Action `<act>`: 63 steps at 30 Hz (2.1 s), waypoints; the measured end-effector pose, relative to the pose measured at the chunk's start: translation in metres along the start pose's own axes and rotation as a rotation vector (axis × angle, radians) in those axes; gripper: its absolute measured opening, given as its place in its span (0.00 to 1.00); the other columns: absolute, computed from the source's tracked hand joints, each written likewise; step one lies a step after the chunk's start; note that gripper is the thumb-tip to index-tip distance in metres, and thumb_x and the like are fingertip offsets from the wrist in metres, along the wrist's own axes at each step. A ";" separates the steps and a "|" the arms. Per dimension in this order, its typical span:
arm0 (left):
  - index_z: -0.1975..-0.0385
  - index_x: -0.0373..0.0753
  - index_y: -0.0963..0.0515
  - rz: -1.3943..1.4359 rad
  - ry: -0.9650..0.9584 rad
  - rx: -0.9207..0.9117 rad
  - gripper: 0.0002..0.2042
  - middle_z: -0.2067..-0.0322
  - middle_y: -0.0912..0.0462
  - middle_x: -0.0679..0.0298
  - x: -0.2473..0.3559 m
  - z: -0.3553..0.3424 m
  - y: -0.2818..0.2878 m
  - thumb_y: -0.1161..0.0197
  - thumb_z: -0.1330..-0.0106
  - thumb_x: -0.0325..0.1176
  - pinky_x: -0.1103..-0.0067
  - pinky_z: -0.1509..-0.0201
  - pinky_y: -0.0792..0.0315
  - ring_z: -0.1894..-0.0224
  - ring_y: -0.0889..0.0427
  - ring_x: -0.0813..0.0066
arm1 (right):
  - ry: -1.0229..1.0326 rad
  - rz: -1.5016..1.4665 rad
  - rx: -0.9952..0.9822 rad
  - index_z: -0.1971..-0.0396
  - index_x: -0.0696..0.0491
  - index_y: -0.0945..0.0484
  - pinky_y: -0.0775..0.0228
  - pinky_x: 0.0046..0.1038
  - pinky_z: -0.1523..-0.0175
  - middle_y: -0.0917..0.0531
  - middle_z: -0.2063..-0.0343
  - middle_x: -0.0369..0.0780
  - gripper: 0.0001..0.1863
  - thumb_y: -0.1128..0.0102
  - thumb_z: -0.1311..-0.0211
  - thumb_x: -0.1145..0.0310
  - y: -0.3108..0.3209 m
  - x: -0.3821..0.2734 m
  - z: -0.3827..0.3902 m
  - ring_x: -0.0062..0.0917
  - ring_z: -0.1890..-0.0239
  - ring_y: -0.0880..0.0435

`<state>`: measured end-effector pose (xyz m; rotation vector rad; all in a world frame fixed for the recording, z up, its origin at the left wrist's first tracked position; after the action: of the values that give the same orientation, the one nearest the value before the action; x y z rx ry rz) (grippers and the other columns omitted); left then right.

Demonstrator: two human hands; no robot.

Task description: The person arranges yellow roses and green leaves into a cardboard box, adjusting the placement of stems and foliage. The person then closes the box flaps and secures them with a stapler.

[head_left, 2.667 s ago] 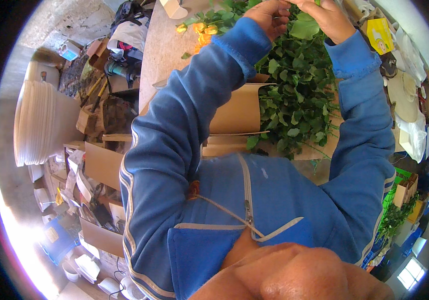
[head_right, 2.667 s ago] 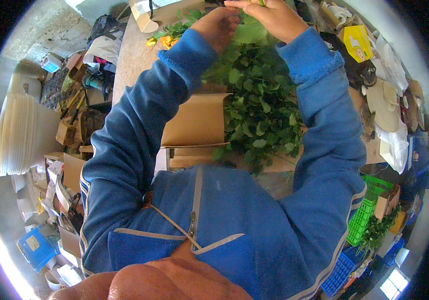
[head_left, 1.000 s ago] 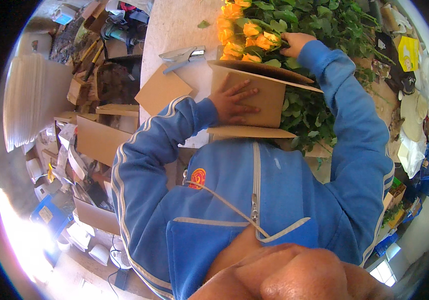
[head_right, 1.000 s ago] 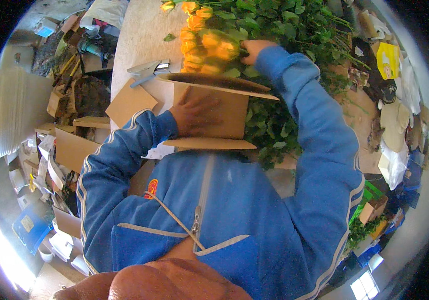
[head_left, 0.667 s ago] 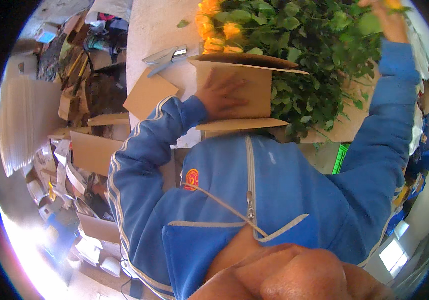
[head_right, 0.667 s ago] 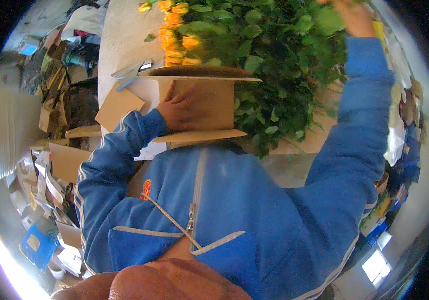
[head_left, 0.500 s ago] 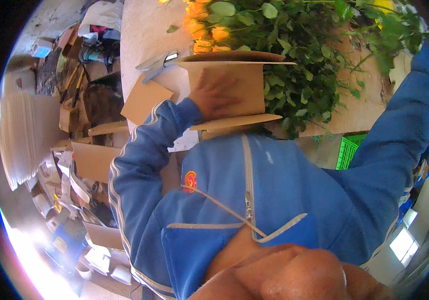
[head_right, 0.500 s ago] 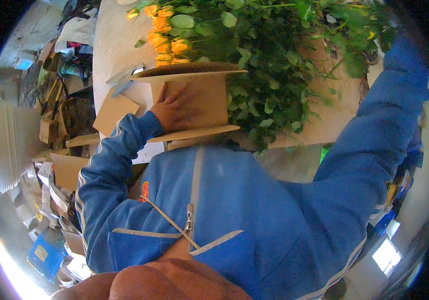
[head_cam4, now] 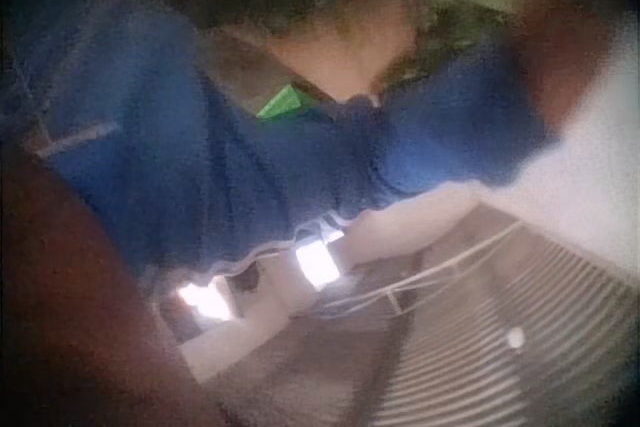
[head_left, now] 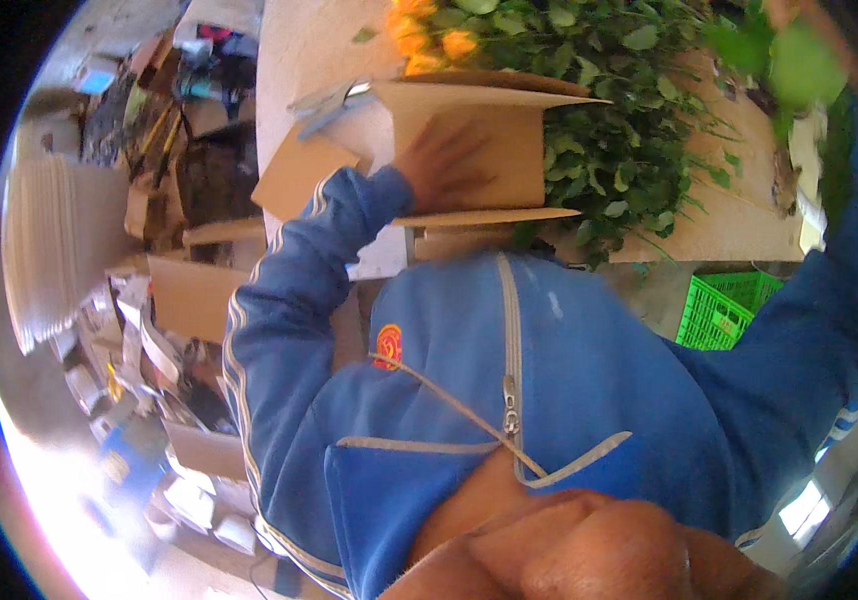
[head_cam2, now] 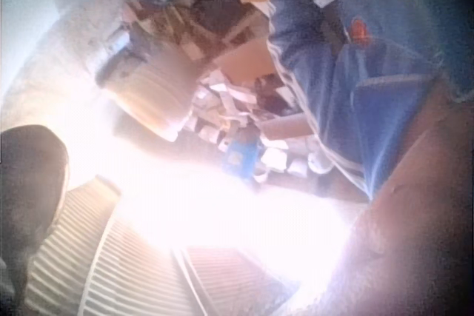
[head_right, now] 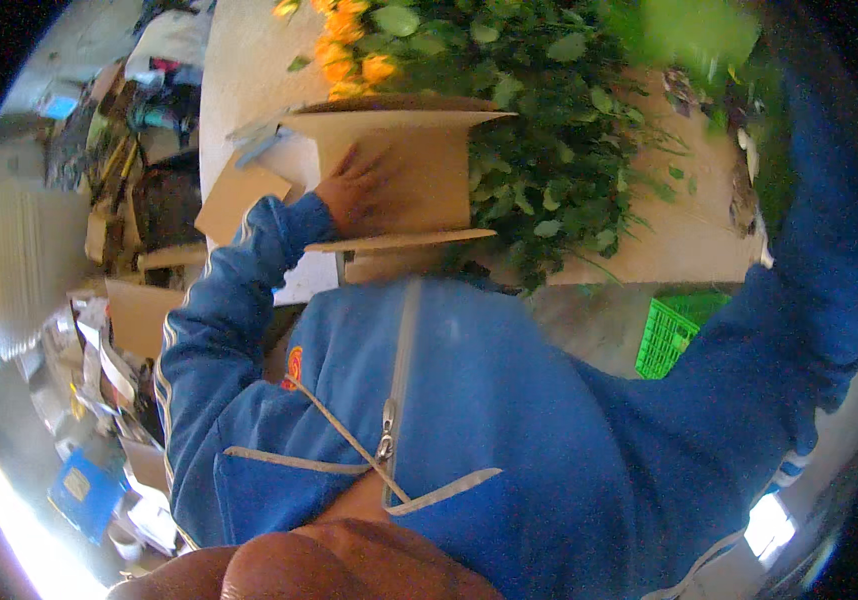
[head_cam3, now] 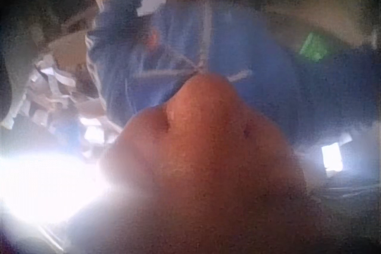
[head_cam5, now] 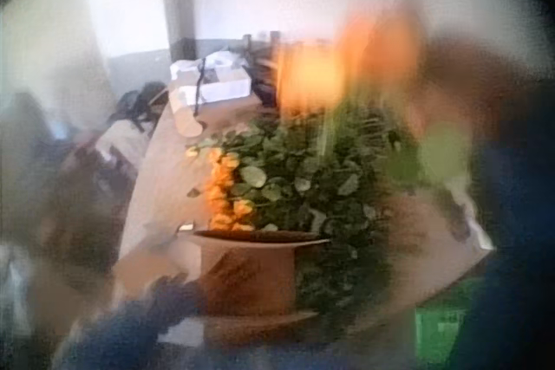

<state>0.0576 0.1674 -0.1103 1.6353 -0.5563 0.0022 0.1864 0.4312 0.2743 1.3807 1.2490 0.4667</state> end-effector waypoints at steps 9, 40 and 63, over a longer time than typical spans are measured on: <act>0.40 0.38 0.36 1.329 0.465 0.183 0.23 0.41 0.32 0.54 -0.031 0.016 0.018 0.51 0.31 0.42 0.67 0.35 0.40 0.38 0.35 0.60 | 0.020 -0.098 -1.100 0.65 0.61 0.23 0.32 0.40 0.62 0.21 0.73 0.52 0.18 0.41 0.48 0.60 -0.289 -0.038 0.087 0.43 0.70 0.21; 0.55 0.38 0.23 0.516 0.113 0.260 0.22 0.54 0.23 0.53 -0.011 0.027 0.041 0.30 0.50 0.40 0.67 0.47 0.31 0.52 0.26 0.54 | 0.097 -0.200 -0.653 0.54 0.55 0.25 0.29 0.33 0.60 0.20 0.66 0.49 0.18 0.46 0.36 0.57 -0.240 -0.049 0.086 0.42 0.64 0.19; 0.60 0.41 0.19 0.698 0.178 0.276 0.18 0.61 0.23 0.56 -0.011 0.023 0.041 0.28 0.52 0.36 0.65 0.47 0.32 0.54 0.26 0.55 | 0.099 -0.105 -0.525 0.54 0.54 0.24 0.30 0.30 0.48 0.19 0.58 0.41 0.15 0.44 0.37 0.62 -0.269 0.035 -0.046 0.31 0.55 0.21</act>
<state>0.0264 0.1478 -0.0792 1.6047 -0.9936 0.7588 0.0525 0.4213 0.0342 0.8532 1.1633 0.7357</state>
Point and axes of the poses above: each hand's wrist, its own z-axis away from the middle knuckle, its own y-axis out of the back of the hand, x = y × z, the point moved 6 cm from there along -z, towards the middle knuckle
